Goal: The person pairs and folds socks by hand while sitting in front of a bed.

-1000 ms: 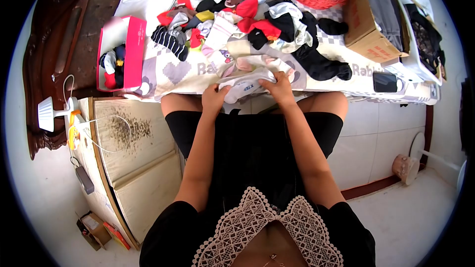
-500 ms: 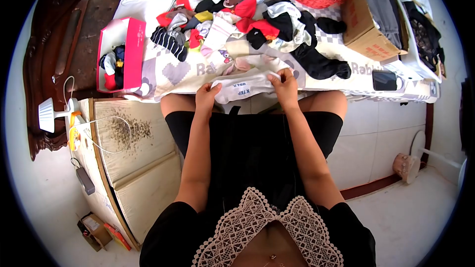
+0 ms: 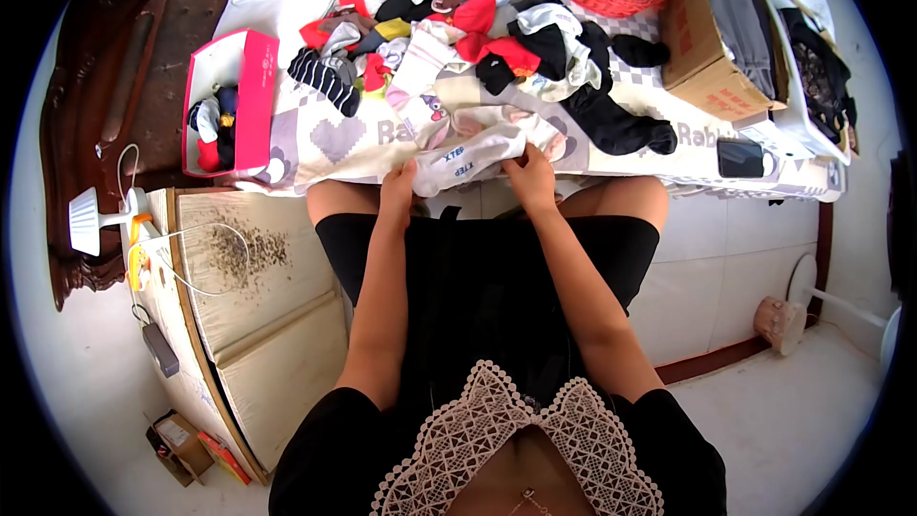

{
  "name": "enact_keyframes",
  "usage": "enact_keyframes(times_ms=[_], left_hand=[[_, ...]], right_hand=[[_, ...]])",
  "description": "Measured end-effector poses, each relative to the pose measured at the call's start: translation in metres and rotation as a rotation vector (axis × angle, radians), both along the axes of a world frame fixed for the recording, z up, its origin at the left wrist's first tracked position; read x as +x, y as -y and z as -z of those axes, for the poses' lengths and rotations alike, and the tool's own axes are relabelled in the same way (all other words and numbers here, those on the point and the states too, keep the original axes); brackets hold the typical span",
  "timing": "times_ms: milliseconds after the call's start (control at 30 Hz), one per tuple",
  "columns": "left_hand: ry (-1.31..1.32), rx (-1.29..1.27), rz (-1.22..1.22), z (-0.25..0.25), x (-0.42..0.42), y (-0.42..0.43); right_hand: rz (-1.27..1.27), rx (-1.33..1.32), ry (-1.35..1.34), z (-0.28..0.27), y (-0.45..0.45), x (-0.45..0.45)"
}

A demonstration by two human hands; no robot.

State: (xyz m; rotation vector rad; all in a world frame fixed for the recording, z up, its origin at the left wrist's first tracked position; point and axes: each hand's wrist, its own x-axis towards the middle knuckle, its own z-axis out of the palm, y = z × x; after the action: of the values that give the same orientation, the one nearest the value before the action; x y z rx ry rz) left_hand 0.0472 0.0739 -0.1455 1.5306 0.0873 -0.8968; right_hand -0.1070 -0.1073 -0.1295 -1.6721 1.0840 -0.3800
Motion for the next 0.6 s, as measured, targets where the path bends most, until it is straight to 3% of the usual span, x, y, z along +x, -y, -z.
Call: enact_keyframes(times_ms=[167,267,333,367,433,600], left_hand=[[0.009,-0.02,-0.029,0.003,-0.001,0.002],[0.007,-0.042,-0.007,0.006,0.0,-0.001],[0.002,-0.078,-0.024,0.007,0.0,-0.002],[0.003,-0.107,-0.028,0.008,0.001,-0.001],[-0.023,-0.126,-0.072,0.01,0.003,-0.003],[-0.089,-0.17,-0.136,-0.004,0.005,0.003]], right_hand=[[-0.097,-0.181,-0.1,-0.004,0.003,0.006],[-0.114,-0.346,0.025,0.0,0.001,0.007],[-0.14,0.552,0.336,-0.021,0.006,0.002],[-0.151,0.546,0.326,-0.023,0.009,0.001],[-0.094,0.889,0.742,-0.03,0.013,-0.005],[-0.051,0.868,0.778,-0.028,0.032,-0.008]])
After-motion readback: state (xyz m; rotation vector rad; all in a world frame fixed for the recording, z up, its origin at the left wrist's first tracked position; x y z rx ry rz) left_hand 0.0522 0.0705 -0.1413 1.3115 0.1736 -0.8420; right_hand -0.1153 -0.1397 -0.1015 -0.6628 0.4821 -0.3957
